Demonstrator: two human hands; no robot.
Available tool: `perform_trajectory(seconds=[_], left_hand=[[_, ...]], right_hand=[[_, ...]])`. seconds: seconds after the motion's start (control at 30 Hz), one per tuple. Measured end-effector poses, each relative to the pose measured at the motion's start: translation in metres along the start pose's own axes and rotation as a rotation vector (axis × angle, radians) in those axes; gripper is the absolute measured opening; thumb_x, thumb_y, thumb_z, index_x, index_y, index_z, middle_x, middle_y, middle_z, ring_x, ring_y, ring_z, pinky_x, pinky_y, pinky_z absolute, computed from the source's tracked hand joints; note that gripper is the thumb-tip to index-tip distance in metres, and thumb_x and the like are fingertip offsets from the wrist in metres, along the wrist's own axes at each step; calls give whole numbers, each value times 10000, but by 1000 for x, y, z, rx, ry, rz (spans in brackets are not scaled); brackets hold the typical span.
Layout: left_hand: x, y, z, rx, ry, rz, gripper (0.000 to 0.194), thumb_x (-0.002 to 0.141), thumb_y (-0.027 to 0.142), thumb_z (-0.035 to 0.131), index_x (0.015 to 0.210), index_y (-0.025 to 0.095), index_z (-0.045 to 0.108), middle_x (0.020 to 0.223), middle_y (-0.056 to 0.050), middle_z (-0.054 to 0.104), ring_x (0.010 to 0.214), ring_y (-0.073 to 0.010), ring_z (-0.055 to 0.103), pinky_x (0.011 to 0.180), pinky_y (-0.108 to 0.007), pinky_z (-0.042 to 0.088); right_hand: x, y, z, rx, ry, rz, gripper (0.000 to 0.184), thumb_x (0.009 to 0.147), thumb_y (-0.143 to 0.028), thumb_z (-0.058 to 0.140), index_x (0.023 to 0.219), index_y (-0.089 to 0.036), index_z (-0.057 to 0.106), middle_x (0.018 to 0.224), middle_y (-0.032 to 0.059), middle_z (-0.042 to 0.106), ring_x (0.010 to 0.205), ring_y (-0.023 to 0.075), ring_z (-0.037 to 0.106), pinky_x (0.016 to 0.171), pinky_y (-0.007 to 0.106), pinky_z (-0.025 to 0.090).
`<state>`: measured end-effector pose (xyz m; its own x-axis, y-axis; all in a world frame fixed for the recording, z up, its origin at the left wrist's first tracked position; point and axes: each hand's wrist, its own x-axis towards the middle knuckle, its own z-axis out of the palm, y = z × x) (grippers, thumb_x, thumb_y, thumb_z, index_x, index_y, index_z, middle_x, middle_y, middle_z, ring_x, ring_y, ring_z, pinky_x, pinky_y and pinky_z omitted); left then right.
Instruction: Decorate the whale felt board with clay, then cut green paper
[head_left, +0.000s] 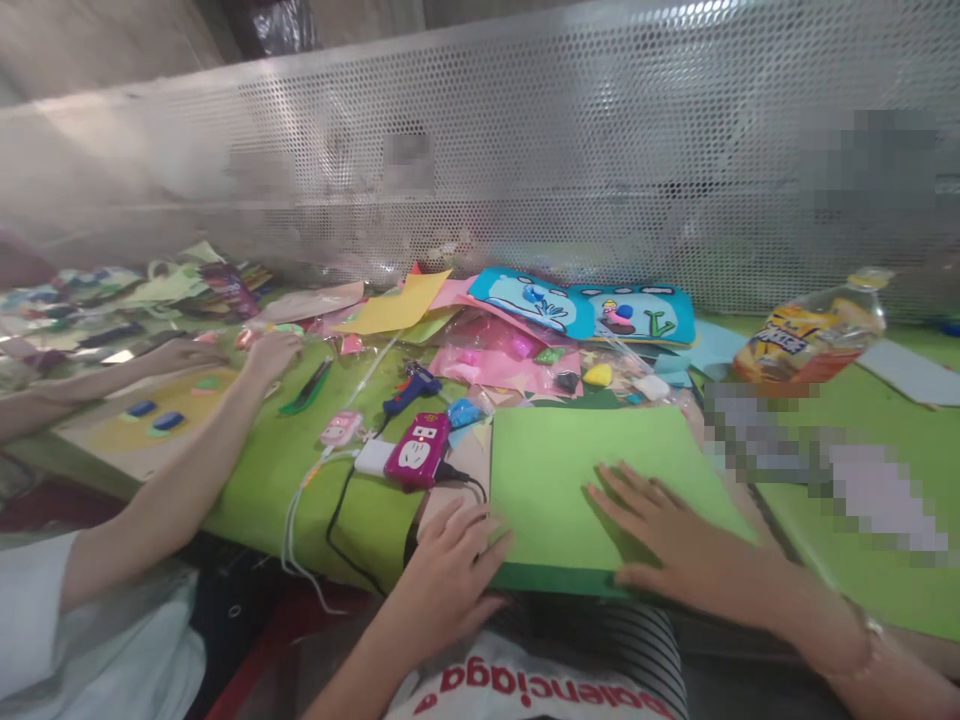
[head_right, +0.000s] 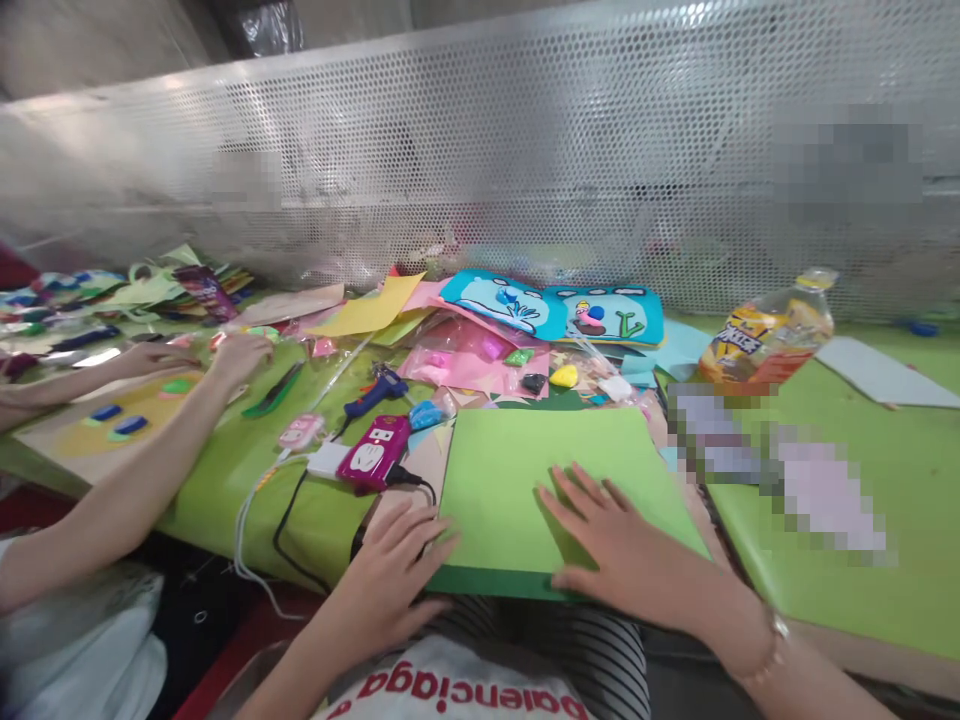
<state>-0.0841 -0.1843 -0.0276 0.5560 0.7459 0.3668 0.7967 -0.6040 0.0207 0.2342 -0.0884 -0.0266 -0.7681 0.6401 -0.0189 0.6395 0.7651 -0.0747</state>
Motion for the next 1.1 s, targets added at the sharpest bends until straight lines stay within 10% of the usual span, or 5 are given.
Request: perform_trajectory(seconds=[0.43,0.8,1.1], left_hand=[[13,3,7,-42,5,118,287,880,331,591,1150,235,589,1170,-10,640,1108,-159,540,1100,-384,280],[28,-1,-15,-2,255,101,285,966,179,381,1031,196,658,1055,-38,692,812,-151,579,727,-309,463],[39,-4,-27,3,309,147,354,975,169,312,1062,175,656,1133,-91,669,921,-166,629,795,-302,532]], right_hand=[[-42,-41,24,-196,222,46,791,721,-84,447,1474,-266,288,1515,50,320,1358,349,336,969,558,459],[-38,-43,9,-38,282,152,557,868,-98,342,1409,-205,423,1370,63,534,1244,233,518,971,411,516],[-31,-55,6,66,368,178,610,851,-101,367,1447,-233,350,1377,64,526,1222,225,539,969,401,520]])
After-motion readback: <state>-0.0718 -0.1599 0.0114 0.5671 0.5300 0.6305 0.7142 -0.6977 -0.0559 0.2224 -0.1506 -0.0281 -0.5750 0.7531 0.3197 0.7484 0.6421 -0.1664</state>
